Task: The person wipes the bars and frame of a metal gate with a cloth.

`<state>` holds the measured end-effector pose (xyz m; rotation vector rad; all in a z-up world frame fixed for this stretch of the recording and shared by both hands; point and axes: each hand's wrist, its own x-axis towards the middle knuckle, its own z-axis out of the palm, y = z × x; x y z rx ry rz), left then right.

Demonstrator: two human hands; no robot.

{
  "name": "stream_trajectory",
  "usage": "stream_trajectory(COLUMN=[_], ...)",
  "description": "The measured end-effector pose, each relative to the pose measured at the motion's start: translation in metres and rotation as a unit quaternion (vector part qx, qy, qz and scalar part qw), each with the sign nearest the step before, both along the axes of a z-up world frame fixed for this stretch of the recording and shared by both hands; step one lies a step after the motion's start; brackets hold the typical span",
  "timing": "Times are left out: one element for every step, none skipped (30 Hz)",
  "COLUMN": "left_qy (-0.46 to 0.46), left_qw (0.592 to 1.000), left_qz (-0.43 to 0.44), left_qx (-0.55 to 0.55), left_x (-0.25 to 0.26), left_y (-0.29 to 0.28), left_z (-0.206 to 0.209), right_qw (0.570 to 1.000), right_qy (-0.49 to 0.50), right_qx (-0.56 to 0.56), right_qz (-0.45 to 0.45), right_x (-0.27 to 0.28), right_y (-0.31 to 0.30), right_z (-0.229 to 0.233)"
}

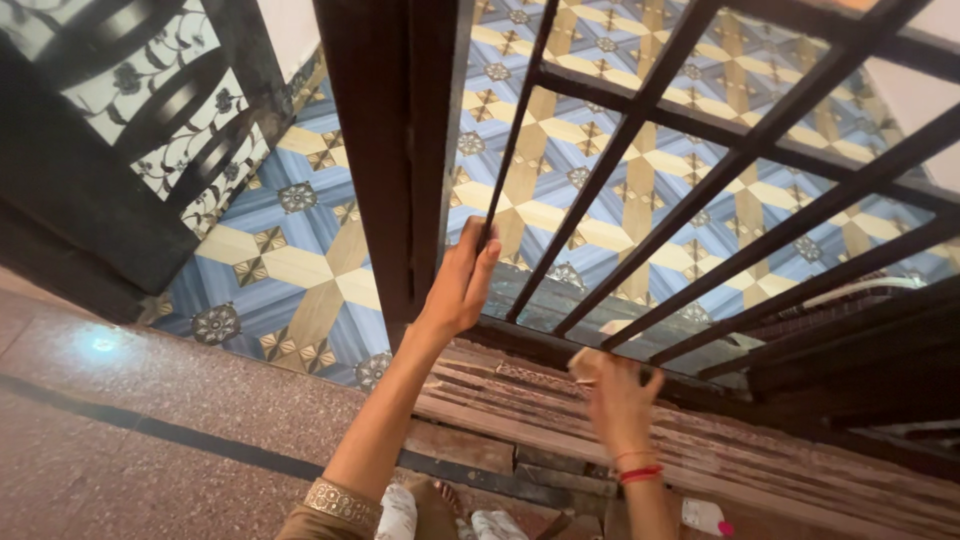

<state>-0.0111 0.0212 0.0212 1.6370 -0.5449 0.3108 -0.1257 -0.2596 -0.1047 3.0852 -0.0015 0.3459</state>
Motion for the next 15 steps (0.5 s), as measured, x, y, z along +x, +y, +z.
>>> stream_trajectory(left_qy=[0.006,0.012,0.017,0.014,0.010,0.008,0.002,-0.003,-0.007,-0.008,-0.008,-0.011,-0.004,0.001,0.006], left_qw=[1.000,1.000,1.000,1.000,1.000,1.000,1.000,1.000,1.000,1.000,1.000,1.000,1.000,1.000,1.000], left_qz=[0.000,-0.001,-0.002,0.001,0.004,0.007,0.003,0.001,-0.002,-0.003,-0.005,-0.006,-0.002,0.002,0.006], left_qx=[-0.002,-0.003,-0.004,-0.002,0.000,0.002,-0.001,-0.003,-0.006,-0.009,-0.012,-0.015,-0.010,-0.006,-0.002], left_x=[-0.001,0.000,0.000,0.000,0.000,0.000,0.001,0.001,0.001,0.001,0.001,0.002,0.002,0.001,0.001], left_y=[0.000,-0.001,-0.002,-0.001,0.000,-0.001,-0.001,-0.001,-0.001,-0.001,-0.001,-0.001,-0.001,-0.001,-0.001], left_z=[-0.001,-0.001,-0.001,-0.001,-0.001,-0.001,-0.001,-0.002,-0.003,-0.004,-0.005,-0.005,-0.005,-0.005,-0.005], right_qw=[1.000,0.998,0.996,0.996,0.995,0.993,0.996,0.997,0.995,0.996,0.996,0.995,0.995,0.993,0.990], right_qy=[-0.012,-0.025,-0.038,-0.053,-0.069,-0.083,-0.051,-0.017,0.016,-0.007,-0.029,-0.054,-0.071,-0.090,-0.108], right_qx=[0.025,0.050,0.074,0.072,0.070,0.066,0.066,0.067,0.068,0.055,0.042,0.030,0.051,0.071,0.091], right_qz=[0.004,0.006,0.009,0.022,0.036,0.049,0.010,-0.028,-0.066,-0.068,-0.070,-0.073,-0.054,-0.034,-0.015], right_x=[-0.004,-0.008,-0.011,-0.015,-0.021,-0.028,-0.031,-0.032,-0.032,-0.034,-0.036,-0.037,-0.042,-0.047,-0.053], right_y=[-0.011,-0.022,-0.029,-0.032,-0.035,-0.039,-0.048,-0.060,-0.072,-0.081,-0.089,-0.093,-0.091,-0.087,-0.082], right_z=[-0.001,-0.001,-0.002,-0.005,-0.008,-0.013,-0.016,-0.018,-0.020,-0.023,-0.024,-0.025,-0.026,-0.026,-0.025])
